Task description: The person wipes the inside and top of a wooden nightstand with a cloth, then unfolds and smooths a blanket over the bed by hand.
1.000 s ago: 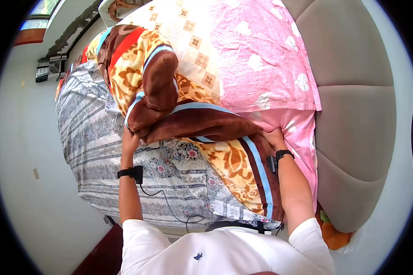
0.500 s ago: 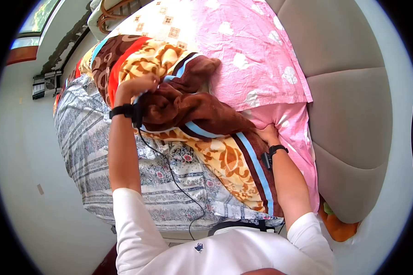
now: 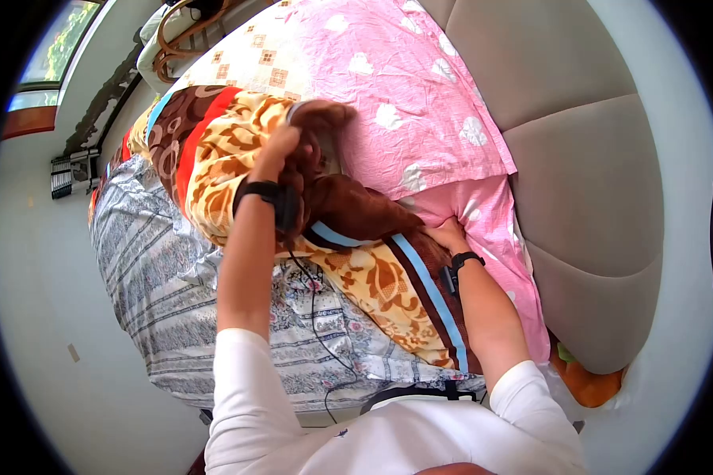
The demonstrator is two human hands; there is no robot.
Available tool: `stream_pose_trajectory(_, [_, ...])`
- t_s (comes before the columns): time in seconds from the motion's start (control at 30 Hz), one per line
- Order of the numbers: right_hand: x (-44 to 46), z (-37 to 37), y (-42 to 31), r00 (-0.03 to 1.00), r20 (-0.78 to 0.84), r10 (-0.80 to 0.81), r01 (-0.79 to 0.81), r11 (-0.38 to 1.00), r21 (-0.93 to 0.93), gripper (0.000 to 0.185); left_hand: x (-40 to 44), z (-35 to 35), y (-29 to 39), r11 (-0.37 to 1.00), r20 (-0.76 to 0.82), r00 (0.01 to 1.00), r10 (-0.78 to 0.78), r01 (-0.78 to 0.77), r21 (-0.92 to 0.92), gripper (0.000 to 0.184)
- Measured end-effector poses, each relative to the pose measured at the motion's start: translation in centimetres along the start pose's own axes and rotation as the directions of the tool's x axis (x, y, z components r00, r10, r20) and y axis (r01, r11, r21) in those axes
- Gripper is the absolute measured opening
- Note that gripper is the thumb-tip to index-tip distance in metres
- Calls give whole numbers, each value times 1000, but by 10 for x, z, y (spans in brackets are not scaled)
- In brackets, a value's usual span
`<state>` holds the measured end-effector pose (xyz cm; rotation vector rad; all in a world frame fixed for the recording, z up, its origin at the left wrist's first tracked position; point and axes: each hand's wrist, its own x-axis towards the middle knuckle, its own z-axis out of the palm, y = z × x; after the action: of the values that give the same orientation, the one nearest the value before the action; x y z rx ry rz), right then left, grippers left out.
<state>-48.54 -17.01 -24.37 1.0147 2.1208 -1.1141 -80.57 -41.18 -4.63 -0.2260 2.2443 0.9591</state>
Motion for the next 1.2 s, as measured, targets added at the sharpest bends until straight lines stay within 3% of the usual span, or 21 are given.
stream_pose_trajectory(0.03, [1, 1, 3, 1000, 4, -3, 3, 1000, -4, 91, -41, -27, 16, 779, 58, 959, 276, -188, -598, 23])
stream_pose_trajectory(0.07, [0, 4, 5, 999, 22, -43, 40, 990, 132, 90, -18, -46, 70, 870, -30, 1000, 1, -15, -492, 32])
stream_pose_trajectory(0.1, [-2, 5, 3, 995, 34, -89, 77, 961, 266, 89, -2, -86, 95, 907, -103, 986, 132, -162, -388, 28])
stream_pose_trajectory(0.13, [-21, -14, -19, 988, -11, -151, 151, 980, 129, 99, -3, -126, 125, 802, -106, 931, 348, -355, -481, 31])
stream_pose_trajectory(0.17, [-17, -10, -18, 986, -7, -164, 164, 979, 120, 99, -4, -164, 139, 556, -162, 750, 641, -600, -576, 36])
stream_pose_trajectory(0.2, [-3, 3, -1, 991, -32, -130, 133, 988, 78, 101, -35, -177, 146, 260, -143, 506, 851, -642, -721, 57])
stream_pose_trajectory(0.23, [18, 19, 18, 993, -64, -102, 105, 994, 39, 103, -61, -180, 151, 244, -125, 226, 966, -958, 148, 42])
stream_pose_trajectory(0.27, [41, 42, 45, 969, -190, -158, 166, 986, 25, 108, -89, -187, 152, 229, -89, 270, 959, -919, -319, 42])
stream_pose_trajectory(0.3, [42, 35, 41, 969, -182, -167, 174, 984, 24, 108, -105, -191, 151, 187, -28, 297, 955, -670, -719, 42])
stream_pose_trajectory(0.37, [27, 22, 24, 997, 68, 34, -39, 996, 75, 114, -93, -212, 113, 479, -147, 584, 798, -764, -433, 42])
stream_pose_trajectory(0.47, [2, 7, -1, 999, -47, 7, -8, 1000, -9, 110, -105, -193, 9, 846, -357, 821, 446, -517, -130, 37])
stream_pose_trajectory(0.53, [-1, 2, -7, 1000, -10, 19, -19, 1000, -5, 104, -71, -192, -115, 957, -608, 782, 136, -264, -124, 36])
stream_pose_trajectory(0.57, [-1, 4, -7, 1000, -2, 15, -15, 1000, -13, 104, -56, -190, -197, 958, -674, 683, 282, -173, 227, 45])
stream_pose_trajectory(0.6, [-1, 7, -6, 999, 13, 33, -34, 998, 61, 102, -69, -171, -248, 921, -713, 673, 197, 122, 370, 55])
stream_pose_trajectory(0.7, [19, 19, 17, 998, 8, 57, -57, 990, 128, 99, -129, -113, -335, 705, -608, 656, -447, 677, 212, 114])
stream_pose_trajectory(0.77, [34, 29, 30, 999, -6, 41, -40, 991, 124, 98, -151, -92, -408, 575, -553, 529, -644, 811, 107, 119])
stream_pose_trajectory(0.83, [31, 26, 27, 999, 16, 29, -31, 989, 145, 98, -153, -76, -510, 786, -481, 622, -618, 513, -345, 119])
stream_pose_trajectory(0.87, [28, 25, 23, 999, 31, 19, -24, 985, 173, 99, -164, -74, -484, 669, -401, 535, -743, 603, -435, 112])
stream_pose_trajectory(1.03, [19, 18, 11, 999, 36, -16, 8, 979, 203, 95, -149, -94, -422, 787, -687, 581, -436, 616, 21, 91])
stream_pose_trajectory(1.1, [20, 20, 18, 999, 23, 28, -32, 984, 175, 93, -127, -98, -414, 823, -564, 621, -545, 269, -500, 93])
stream_pose_trajectory(1.2, [12, 11, 6, 1000, 20, 17, -18, 997, 71, 95, -118, -91, -394, 751, -548, 527, -650, 332, -571, 79])
